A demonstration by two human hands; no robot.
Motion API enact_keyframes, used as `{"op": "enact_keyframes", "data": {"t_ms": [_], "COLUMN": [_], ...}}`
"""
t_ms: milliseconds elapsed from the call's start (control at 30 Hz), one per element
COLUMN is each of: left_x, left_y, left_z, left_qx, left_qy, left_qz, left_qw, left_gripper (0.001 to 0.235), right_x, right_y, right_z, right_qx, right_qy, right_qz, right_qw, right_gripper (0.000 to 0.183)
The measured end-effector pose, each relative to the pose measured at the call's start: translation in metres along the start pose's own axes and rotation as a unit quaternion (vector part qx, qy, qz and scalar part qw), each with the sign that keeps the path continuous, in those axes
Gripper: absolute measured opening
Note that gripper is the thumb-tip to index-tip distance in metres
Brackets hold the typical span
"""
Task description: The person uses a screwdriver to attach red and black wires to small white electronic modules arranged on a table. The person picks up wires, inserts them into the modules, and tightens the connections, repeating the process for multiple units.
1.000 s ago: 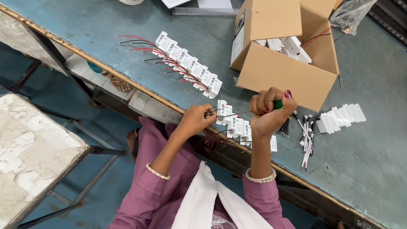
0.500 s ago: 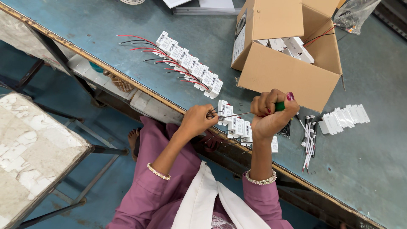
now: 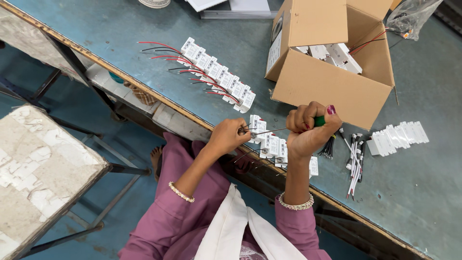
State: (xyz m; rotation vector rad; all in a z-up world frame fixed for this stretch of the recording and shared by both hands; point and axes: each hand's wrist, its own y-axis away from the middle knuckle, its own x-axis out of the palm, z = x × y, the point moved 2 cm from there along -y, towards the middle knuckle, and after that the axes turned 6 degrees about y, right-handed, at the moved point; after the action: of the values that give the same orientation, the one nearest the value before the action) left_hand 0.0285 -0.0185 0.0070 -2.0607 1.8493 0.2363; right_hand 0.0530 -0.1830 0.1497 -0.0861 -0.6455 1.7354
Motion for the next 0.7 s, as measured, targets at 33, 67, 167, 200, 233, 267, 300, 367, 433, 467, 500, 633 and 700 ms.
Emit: {"op": "enact_keyframes", "data": {"t_ms": [33, 67, 167, 200, 233, 267, 300, 367, 433, 467, 500, 633, 700], "left_x": [-0.0006, -0.0008, -0.0003, -0.0005, -0.0009, -0.0011, -0.0015, -0.0018, -0.0015, -0.0013, -0.0008, -0.0005, 0.0], "left_y": [-0.0005, 0.0001, 0.0037, 0.0041, 0.0042, 0.0039, 0.0032, 0.0013, 0.0003, 0.0005, 0.0007, 0.0, -0.0012], "left_z": [0.0, 0.0, -0.0012, -0.0021, -0.0029, -0.0037, -0.0042, -0.0051, -0.0045, -0.004, -0.0035, -0.0005, -0.0002], "left_qx": [-0.001, -0.001, 0.0, 0.0, 0.001, 0.004, 0.008, 0.008, -0.001, -0.001, -0.001, 0.0, 0.01], "left_qy": [0.002, 0.004, 0.006, 0.005, 0.003, 0.001, -0.001, -0.006, -0.012, -0.008, -0.004, 0.007, 0.006], "left_qz": [0.005, 0.005, 0.002, -0.002, -0.005, -0.003, -0.001, 0.003, 0.008, 0.01, 0.011, 0.022, 0.021], "left_qw": [1.0, 1.0, 1.0, 1.0, 1.0, 1.0, 1.0, 1.0, 1.0, 1.0, 1.0, 1.0, 1.0], "left_gripper": [0.021, 0.021, 0.021, 0.02, 0.02, 0.02, 0.019, 0.019, 0.018, 0.018, 0.018, 0.019, 0.019], "right_x": [-0.0003, -0.0013, -0.0048, -0.0063, -0.0073, -0.0082, -0.0089, -0.0095, -0.0093, -0.009, -0.0087, -0.0079, -0.0079], "right_y": [-0.0003, -0.0001, 0.0008, 0.0002, 0.0, 0.0001, 0.0004, -0.0004, -0.001, -0.001, -0.0011, -0.0018, -0.0014], "right_z": [-0.0003, -0.0003, 0.0004, 0.0012, 0.0018, 0.0025, 0.0033, 0.0049, 0.0053, 0.005, 0.0047, 0.0042, 0.0034], "right_qx": [0.001, 0.001, 0.004, 0.008, 0.012, 0.011, 0.011, 0.011, 0.011, 0.011, 0.011, 0.009, 0.01], "right_qy": [-0.004, -0.002, -0.002, -0.007, -0.011, -0.009, -0.007, -0.007, -0.012, -0.01, -0.008, -0.005, -0.008], "right_qz": [-0.001, -0.003, -0.01, -0.012, -0.014, -0.016, -0.017, -0.016, -0.011, -0.013, -0.016, -0.013, -0.012], "right_qw": [1.0, 1.0, 1.0, 1.0, 1.0, 1.0, 1.0, 1.0, 1.0, 1.0, 1.0, 1.0, 1.0], "right_gripper": [0.052, 0.052, 0.052, 0.052, 0.052, 0.052, 0.052, 0.052, 0.052, 0.052, 0.052, 0.053, 0.052]}}
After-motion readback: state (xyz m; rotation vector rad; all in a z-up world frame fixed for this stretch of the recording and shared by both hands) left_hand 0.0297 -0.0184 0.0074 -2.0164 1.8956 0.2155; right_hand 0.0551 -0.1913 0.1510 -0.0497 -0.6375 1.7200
